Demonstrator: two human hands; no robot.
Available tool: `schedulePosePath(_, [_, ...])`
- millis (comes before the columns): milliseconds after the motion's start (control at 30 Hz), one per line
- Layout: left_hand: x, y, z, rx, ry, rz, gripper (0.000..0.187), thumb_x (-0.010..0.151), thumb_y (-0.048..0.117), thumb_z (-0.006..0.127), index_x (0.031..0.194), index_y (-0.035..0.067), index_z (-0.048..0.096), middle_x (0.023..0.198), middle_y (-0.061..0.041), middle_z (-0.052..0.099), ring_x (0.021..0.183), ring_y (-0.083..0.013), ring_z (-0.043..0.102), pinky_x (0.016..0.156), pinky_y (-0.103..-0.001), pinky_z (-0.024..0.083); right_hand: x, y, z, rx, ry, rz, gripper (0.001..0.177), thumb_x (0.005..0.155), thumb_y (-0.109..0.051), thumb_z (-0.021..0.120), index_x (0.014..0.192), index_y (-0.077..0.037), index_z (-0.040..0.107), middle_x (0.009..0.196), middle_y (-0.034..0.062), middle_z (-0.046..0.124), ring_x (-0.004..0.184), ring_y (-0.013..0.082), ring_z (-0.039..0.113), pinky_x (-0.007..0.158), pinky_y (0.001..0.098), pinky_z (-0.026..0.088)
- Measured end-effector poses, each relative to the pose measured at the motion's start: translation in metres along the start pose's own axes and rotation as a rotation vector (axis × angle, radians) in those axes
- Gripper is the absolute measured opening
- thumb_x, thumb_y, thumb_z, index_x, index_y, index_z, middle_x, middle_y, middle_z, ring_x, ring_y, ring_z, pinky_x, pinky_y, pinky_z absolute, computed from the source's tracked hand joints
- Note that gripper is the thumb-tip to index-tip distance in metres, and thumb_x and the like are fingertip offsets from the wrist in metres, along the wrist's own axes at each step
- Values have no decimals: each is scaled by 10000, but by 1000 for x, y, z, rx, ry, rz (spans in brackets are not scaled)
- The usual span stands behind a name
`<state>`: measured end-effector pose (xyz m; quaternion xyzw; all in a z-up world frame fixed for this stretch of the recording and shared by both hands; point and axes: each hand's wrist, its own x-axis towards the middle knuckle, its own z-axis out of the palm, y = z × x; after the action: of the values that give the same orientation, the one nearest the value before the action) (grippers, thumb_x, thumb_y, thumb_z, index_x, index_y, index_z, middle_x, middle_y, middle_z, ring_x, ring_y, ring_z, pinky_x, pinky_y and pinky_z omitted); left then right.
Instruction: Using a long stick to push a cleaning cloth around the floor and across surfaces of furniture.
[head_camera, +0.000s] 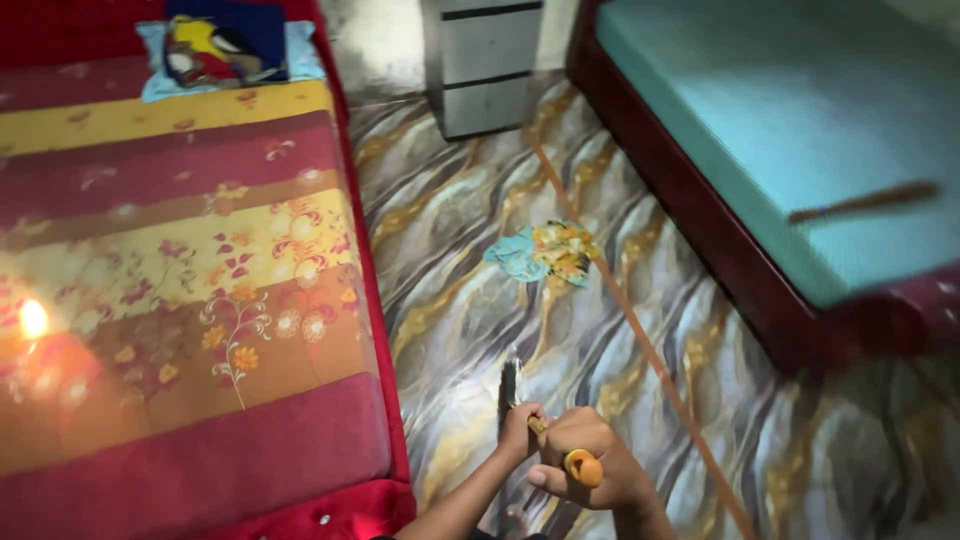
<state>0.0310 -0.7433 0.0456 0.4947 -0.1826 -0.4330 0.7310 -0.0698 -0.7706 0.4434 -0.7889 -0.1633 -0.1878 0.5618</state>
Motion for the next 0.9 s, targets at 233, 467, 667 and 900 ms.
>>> schedulePosePath(233, [48, 40, -13, 295, 78, 115, 194, 854, 55, 544, 667, 93, 581, 669, 15, 574, 646, -71, 518, 589, -264, 419, 45, 23, -27, 108, -105, -83, 403, 864, -81, 796, 626, -81, 471, 556, 72, 471, 491, 263, 486, 528, 383, 375])
schedulePosePath(467, [135, 87, -29, 559, 170, 281, 203, 822, 107, 684, 665, 88, 555, 645, 13, 542, 656, -66, 499, 582, -263, 421, 106, 77, -74, -1, -177, -132, 390, 859, -82, 804, 661, -83, 468, 580, 73, 473, 539, 287, 510, 568, 394, 381])
schedulePosePath(667, [249, 112, -82, 582, 163, 430, 208, 787, 109, 751, 704, 78, 563, 677, 8, 551, 673, -72, 502, 586, -280, 438, 197, 158, -108, -3, -183, -136, 386, 861, -87, 800, 647, -81, 479, 556, 71, 497, 506, 272, 521, 525, 387, 398])
schedulePosePath(900, [327, 227, -129, 248, 5, 118, 158, 933, 184, 573, 842, 126, 688, 807, 97, 670, 788, -2, 623, 671, -233, 501, 330, 210, -137, 105, -281, -113, 357, 891, -95, 771, 639, -78, 518, 556, 57, 572, 495, 239, 581, 504, 354, 438])
